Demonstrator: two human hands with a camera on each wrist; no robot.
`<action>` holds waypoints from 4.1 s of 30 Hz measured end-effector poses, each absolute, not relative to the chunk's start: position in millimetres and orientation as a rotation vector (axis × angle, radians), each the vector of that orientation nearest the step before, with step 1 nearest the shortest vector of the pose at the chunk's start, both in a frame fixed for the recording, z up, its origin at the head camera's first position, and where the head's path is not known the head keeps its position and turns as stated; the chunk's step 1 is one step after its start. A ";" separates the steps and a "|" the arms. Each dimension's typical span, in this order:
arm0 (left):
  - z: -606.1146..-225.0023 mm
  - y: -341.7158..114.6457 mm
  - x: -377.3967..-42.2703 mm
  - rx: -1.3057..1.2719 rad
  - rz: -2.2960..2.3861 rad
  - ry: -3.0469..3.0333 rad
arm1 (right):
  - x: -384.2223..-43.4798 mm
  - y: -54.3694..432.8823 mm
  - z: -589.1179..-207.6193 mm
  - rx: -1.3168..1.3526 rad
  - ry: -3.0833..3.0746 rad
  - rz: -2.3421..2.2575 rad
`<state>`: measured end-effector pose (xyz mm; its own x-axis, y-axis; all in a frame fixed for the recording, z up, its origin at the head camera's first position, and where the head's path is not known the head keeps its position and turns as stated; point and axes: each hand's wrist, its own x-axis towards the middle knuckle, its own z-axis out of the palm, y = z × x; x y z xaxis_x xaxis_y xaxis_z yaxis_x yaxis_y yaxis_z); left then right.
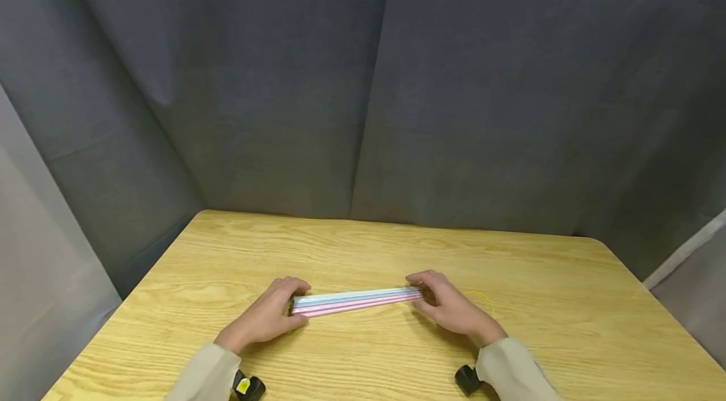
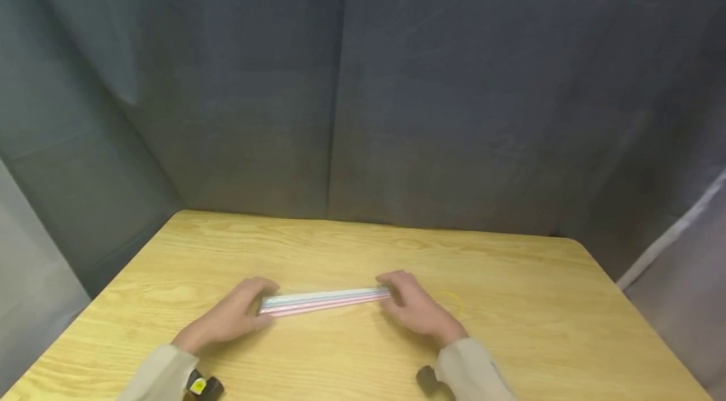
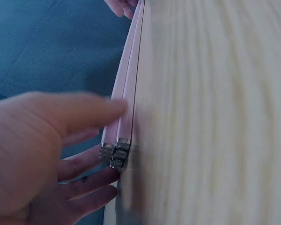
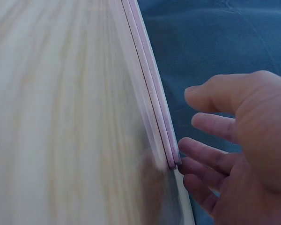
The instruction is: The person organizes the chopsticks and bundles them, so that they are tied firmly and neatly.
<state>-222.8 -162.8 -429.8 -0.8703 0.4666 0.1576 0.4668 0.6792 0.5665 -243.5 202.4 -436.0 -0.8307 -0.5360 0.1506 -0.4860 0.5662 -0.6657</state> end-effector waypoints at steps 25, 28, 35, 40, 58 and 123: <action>-445.0 -162.1 -228.1 -0.779 -1.001 -2.804 | -262.8 192.9 -463.5 -0.882 2.857 -1.136; -449.9 -162.7 -229.8 -0.759 -1.033 -2.776 | -263.6 192.3 -464.5 -0.893 2.883 -1.142; -462.2 -166.2 -239.0 -0.712 -1.157 -2.714 | -268.9 192.9 -467.0 -0.974 2.931 -1.097; -465.4 -163.9 -239.6 -0.631 -1.209 -2.696 | -272.6 196.7 -465.9 -1.053 2.938 -1.061; -457.3 -154.0 -241.2 -0.456 -1.233 -2.760 | -283.1 196.3 -469.1 -1.071 2.930 -1.034; -445.9 -143.1 -237.1 -0.617 -0.859 -2.972 | -276.6 168.8 -441.7 -1.145 2.893 -0.428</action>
